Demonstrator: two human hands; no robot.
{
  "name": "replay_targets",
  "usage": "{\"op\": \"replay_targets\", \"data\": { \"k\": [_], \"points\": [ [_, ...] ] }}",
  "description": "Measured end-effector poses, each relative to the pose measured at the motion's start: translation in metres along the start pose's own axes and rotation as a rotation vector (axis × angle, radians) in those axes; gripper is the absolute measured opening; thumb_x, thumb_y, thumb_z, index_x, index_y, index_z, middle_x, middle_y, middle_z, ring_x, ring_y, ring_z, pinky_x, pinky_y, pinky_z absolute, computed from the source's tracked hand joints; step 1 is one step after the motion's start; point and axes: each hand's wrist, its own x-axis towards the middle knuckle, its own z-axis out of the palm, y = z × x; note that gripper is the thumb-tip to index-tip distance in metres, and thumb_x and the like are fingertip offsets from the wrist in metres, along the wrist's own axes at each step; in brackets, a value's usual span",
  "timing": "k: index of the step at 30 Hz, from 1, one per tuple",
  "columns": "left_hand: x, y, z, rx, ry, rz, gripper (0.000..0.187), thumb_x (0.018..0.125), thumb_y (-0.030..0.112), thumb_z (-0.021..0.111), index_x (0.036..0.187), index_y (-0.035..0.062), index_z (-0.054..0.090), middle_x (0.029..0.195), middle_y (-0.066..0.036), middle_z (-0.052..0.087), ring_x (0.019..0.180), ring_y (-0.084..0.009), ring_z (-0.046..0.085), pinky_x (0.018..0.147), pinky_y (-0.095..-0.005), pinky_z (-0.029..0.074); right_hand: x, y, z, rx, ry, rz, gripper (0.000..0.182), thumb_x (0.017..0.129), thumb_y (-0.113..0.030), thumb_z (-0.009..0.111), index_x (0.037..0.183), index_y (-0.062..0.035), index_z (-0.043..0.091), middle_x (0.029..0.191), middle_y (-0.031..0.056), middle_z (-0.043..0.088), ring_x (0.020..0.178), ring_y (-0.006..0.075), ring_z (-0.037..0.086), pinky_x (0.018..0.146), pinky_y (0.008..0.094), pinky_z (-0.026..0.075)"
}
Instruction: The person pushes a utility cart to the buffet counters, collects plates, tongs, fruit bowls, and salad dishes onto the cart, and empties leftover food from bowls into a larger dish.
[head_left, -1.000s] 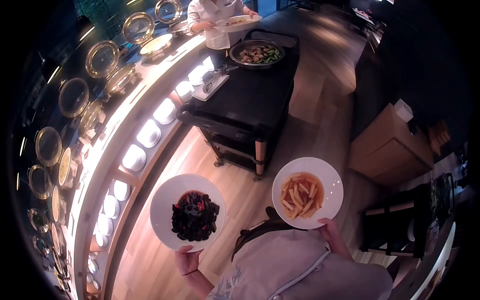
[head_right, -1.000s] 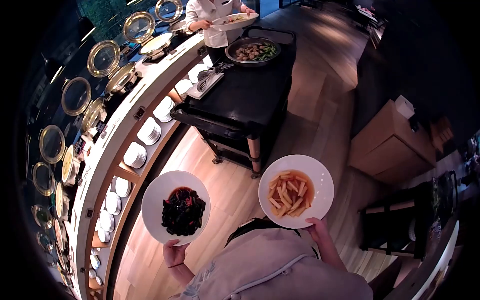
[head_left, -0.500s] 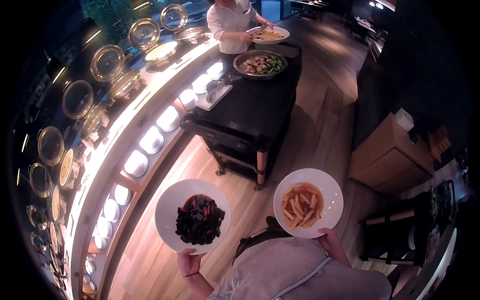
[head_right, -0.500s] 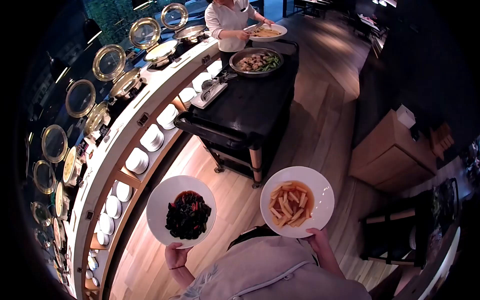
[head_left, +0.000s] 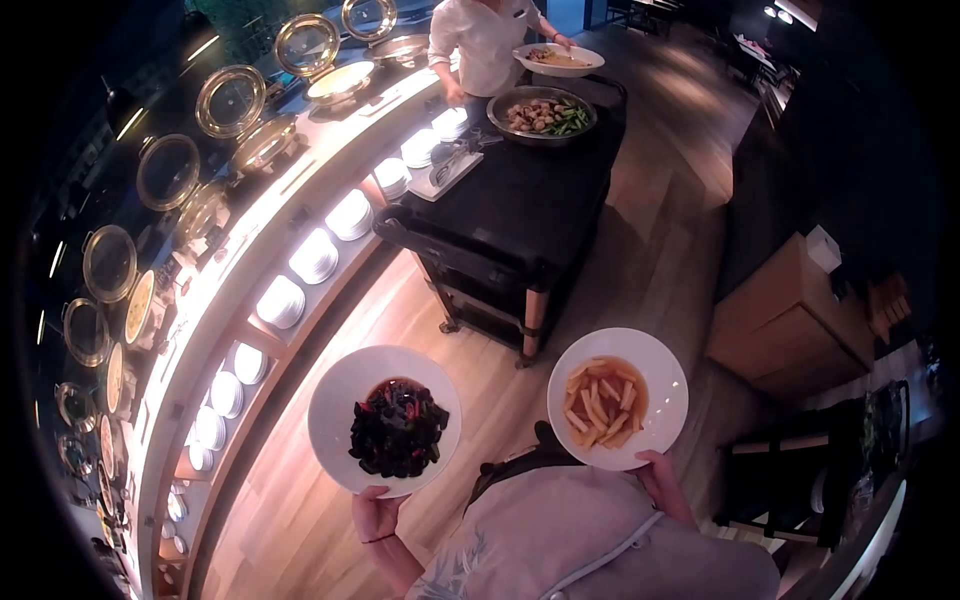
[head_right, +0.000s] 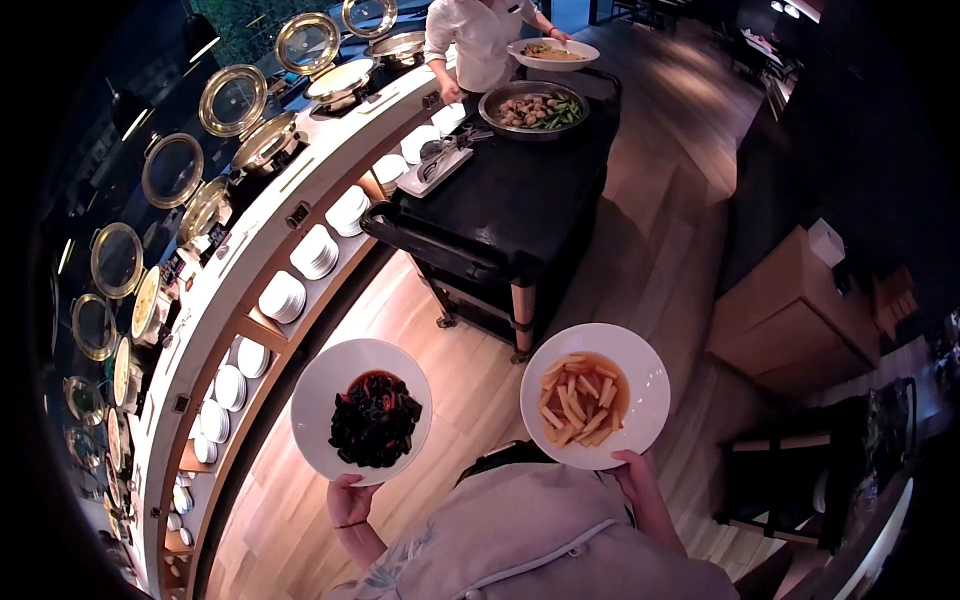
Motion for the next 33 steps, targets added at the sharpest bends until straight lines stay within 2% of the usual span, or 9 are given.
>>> {"op": "replay_targets", "data": {
  "k": [3, 20, 26, 28, 33],
  "points": [
    [0.002, -0.001, -0.004, -0.064, 0.045, -0.003, 0.064, 0.063, -0.008, 0.041, 0.125, 0.0001, 0.027, 0.119, -0.019, 0.040, 0.107, -0.0400, 0.043, 0.082, -0.0581, 0.042, -0.001, -0.002, 0.002, -0.003, -0.031, -0.011, 0.059, 0.064, 0.002, 0.052, 0.119, 0.0010, 0.030, 0.109, 0.0187, 0.046, 0.092, 0.0330, 0.054, 0.070, 0.0452, 0.051],
    [0.006, 0.001, -0.005, -0.064, 0.044, -0.032, 0.061, 0.063, -0.008, 0.041, 0.123, 0.0000, 0.029, 0.119, -0.019, 0.040, 0.105, -0.0394, 0.045, 0.079, -0.0572, 0.044, 0.007, 0.006, -0.009, 0.015, -0.006, -0.008, 0.058, 0.065, 0.003, 0.053, 0.119, -0.0008, 0.031, 0.108, 0.0181, 0.047, 0.092, 0.0334, 0.054, 0.068, 0.0478, 0.052],
    [0.005, 0.002, 0.004, -0.059, 0.036, -0.023, 0.063, 0.063, -0.007, 0.041, 0.124, 0.0005, 0.028, 0.120, -0.018, 0.040, 0.105, -0.0385, 0.045, 0.082, -0.0562, 0.043, 0.010, 0.008, -0.015, 0.028, -0.021, 0.014, 0.059, 0.065, 0.001, 0.054, 0.119, 0.0003, 0.030, 0.109, 0.0180, 0.046, 0.093, 0.0333, 0.053, 0.069, 0.0474, 0.052],
    [0.003, 0.002, 0.006, -0.022, 0.012, -0.027, 0.062, 0.064, -0.006, 0.040, 0.124, -0.0007, 0.028, 0.121, -0.020, 0.039, 0.111, -0.0386, 0.040, 0.088, -0.0552, 0.039, 0.011, 0.009, -0.020, 0.051, 0.018, 0.061, 0.059, 0.065, 0.001, 0.054, 0.119, 0.0010, 0.031, 0.108, 0.0178, 0.046, 0.092, 0.0326, 0.054, 0.068, 0.0457, 0.052],
    [0.001, -0.001, 0.011, -0.009, 0.066, -0.034, 0.059, 0.065, -0.005, 0.041, 0.123, -0.0019, 0.029, 0.121, -0.020, 0.039, 0.110, -0.0381, 0.041, 0.087, -0.0541, 0.041, 0.007, 0.000, -0.019, 0.031, 0.005, 0.055, 0.059, 0.065, 0.000, 0.054, 0.119, 0.0015, 0.032, 0.108, 0.0177, 0.047, 0.091, 0.0320, 0.055, 0.067, 0.0432, 0.052]
  ]
}}
